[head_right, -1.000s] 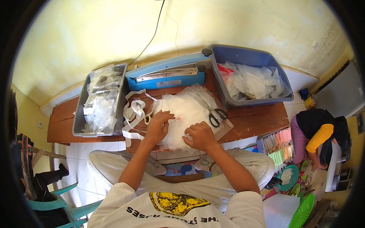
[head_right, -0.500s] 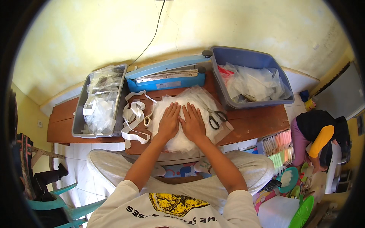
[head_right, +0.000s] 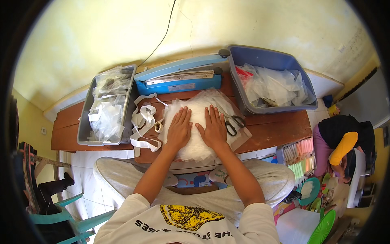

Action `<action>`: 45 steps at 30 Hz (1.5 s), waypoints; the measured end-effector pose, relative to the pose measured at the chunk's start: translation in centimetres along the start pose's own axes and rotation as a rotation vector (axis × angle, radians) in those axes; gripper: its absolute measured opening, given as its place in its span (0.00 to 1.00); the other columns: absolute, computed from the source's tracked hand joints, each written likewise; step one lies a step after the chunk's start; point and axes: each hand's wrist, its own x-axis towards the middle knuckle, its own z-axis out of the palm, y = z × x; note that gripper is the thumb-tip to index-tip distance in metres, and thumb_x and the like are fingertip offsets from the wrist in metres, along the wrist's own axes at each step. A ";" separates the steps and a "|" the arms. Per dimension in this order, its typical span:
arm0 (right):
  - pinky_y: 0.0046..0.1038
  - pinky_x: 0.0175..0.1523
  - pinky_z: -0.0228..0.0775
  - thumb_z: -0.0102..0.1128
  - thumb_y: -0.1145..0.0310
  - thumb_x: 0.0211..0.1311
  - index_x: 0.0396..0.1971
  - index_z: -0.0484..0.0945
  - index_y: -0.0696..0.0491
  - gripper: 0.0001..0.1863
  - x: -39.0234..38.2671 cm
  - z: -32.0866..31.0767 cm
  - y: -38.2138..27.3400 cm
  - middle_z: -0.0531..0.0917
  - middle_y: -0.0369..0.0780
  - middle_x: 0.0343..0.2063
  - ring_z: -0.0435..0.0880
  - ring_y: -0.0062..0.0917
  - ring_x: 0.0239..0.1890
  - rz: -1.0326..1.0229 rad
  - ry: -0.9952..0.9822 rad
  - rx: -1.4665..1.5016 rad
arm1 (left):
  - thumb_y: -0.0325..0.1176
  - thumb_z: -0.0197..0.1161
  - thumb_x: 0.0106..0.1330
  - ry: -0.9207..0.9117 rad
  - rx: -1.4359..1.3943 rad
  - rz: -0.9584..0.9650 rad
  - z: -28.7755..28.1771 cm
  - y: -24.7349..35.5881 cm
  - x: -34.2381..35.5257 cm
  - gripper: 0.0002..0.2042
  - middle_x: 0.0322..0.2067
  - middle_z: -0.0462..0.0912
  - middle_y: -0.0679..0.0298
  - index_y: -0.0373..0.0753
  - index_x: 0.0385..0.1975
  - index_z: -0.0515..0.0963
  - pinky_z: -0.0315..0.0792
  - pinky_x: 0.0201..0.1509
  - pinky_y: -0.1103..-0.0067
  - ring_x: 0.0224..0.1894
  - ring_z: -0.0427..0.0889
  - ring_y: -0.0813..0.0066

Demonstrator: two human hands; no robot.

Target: The person is applying small circular stickers to white plastic items by hand. They take a sticker from a roll, press it onto an item, and then place the item into a plastic bag.

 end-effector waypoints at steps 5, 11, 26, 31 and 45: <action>0.50 0.89 0.39 0.52 0.40 0.82 0.83 0.60 0.57 0.44 0.1 0.1 0.0 0.58 0.51 0.85 0.53 0.44 0.87 -0.005 0.019 0.014 | 0.35 0.57 0.82 0.015 -0.032 -0.004 0.0 -0.2 0.2 0.26 0.79 0.69 0.46 0.30 0.76 0.71 0.58 0.86 0.58 0.82 0.65 0.50; 0.53 0.85 0.49 0.63 0.53 0.78 0.74 0.73 0.58 0.33 0.8 -0.9 -1.4 0.73 0.51 0.76 0.67 0.46 0.80 -0.092 0.166 0.102 | 0.29 0.69 0.74 0.163 -0.272 -0.009 -3.4 -0.3 0.3 0.19 0.71 0.79 0.50 0.35 0.63 0.82 0.68 0.79 0.57 0.75 0.74 0.47; 0.48 0.71 0.71 0.70 0.65 0.70 0.60 0.85 0.54 0.21 3.3 0.2 -10.4 0.89 0.45 0.58 0.86 0.42 0.59 -0.340 0.177 0.389 | 0.29 0.81 0.59 0.125 -0.045 -0.449 -10.3 -4.2 -2.2 0.17 0.46 0.90 0.57 0.42 0.48 0.90 0.80 0.58 0.60 0.51 0.87 0.50; 0.45 0.67 0.74 0.70 0.69 0.69 0.58 0.86 0.53 0.18 4.2 0.4 -11.4 0.89 0.45 0.56 0.88 0.43 0.56 -0.361 0.188 0.436 | 0.25 0.79 0.60 0.218 -0.102 -0.383 -10.4 -5.2 -2.0 0.16 0.45 0.91 0.53 0.39 0.49 0.89 0.82 0.54 0.59 0.47 0.89 0.49; 0.33 0.50 0.87 0.68 0.77 0.73 0.54 0.87 0.54 0.12 7.0 -4.2 -14.5 0.89 0.45 0.50 0.93 0.35 0.46 -0.286 0.228 0.865 | 0.12 0.67 0.70 0.307 -1.103 -0.468 -12.7 -5.8 0.1 0.20 0.56 0.88 0.58 0.32 0.61 0.83 0.81 0.68 0.73 0.61 0.86 0.70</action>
